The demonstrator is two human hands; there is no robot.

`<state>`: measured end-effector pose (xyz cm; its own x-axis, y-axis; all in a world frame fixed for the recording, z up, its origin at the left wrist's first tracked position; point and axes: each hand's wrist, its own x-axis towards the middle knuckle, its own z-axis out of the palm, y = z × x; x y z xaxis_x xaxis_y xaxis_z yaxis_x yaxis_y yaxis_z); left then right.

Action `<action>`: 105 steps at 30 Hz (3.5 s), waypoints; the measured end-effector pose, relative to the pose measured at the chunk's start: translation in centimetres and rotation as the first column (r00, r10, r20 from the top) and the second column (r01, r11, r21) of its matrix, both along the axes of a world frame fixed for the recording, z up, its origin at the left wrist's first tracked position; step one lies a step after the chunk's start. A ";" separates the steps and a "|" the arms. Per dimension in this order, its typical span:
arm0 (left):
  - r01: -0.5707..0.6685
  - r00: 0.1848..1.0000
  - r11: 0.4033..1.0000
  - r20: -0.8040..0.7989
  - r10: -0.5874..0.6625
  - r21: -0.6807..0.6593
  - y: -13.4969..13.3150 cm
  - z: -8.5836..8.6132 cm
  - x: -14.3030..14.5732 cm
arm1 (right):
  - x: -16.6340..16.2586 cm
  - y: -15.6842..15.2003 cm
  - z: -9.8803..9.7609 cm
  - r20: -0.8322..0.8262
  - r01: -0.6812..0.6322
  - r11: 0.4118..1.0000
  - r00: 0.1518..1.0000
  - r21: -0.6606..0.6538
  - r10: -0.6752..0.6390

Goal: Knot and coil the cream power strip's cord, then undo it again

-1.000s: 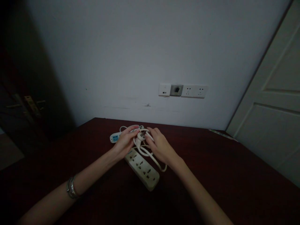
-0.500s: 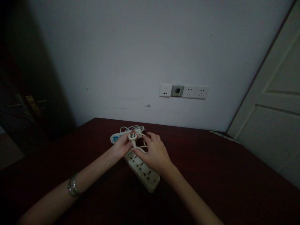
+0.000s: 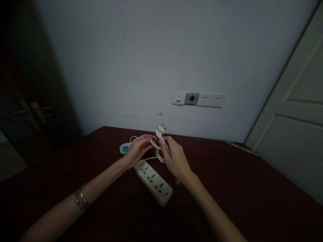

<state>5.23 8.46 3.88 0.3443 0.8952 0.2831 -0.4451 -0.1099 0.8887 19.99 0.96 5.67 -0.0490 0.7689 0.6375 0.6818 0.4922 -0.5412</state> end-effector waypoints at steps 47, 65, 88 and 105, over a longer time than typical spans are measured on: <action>0.247 0.941 0.942 -0.290 -0.177 0.227 -1.0 -0.4 0.0 | 5.2 1.3 3.4 -0.981 -0.194 0.965 0.048 0.177 0.190; 0.362 0.894 0.931 -0.300 -0.332 0.048 -2.7 -1.8 1.4 | 2.7 0.1 3.6 -0.970 -0.387 0.908 0.108 0.162 0.219; -0.168 0.759 0.641 -0.317 0.569 0.749 -2.1 -0.5 0.1 | 2.3 0.2 2.5 -0.804 -0.178 0.972 0.549 0.152 0.226; -0.098 0.792 0.518 -0.248 0.558 0.850 -4.2 -0.3 0.7 | 0.8 0.2 2.0 -0.683 -0.171 0.984 0.713 0.049 0.158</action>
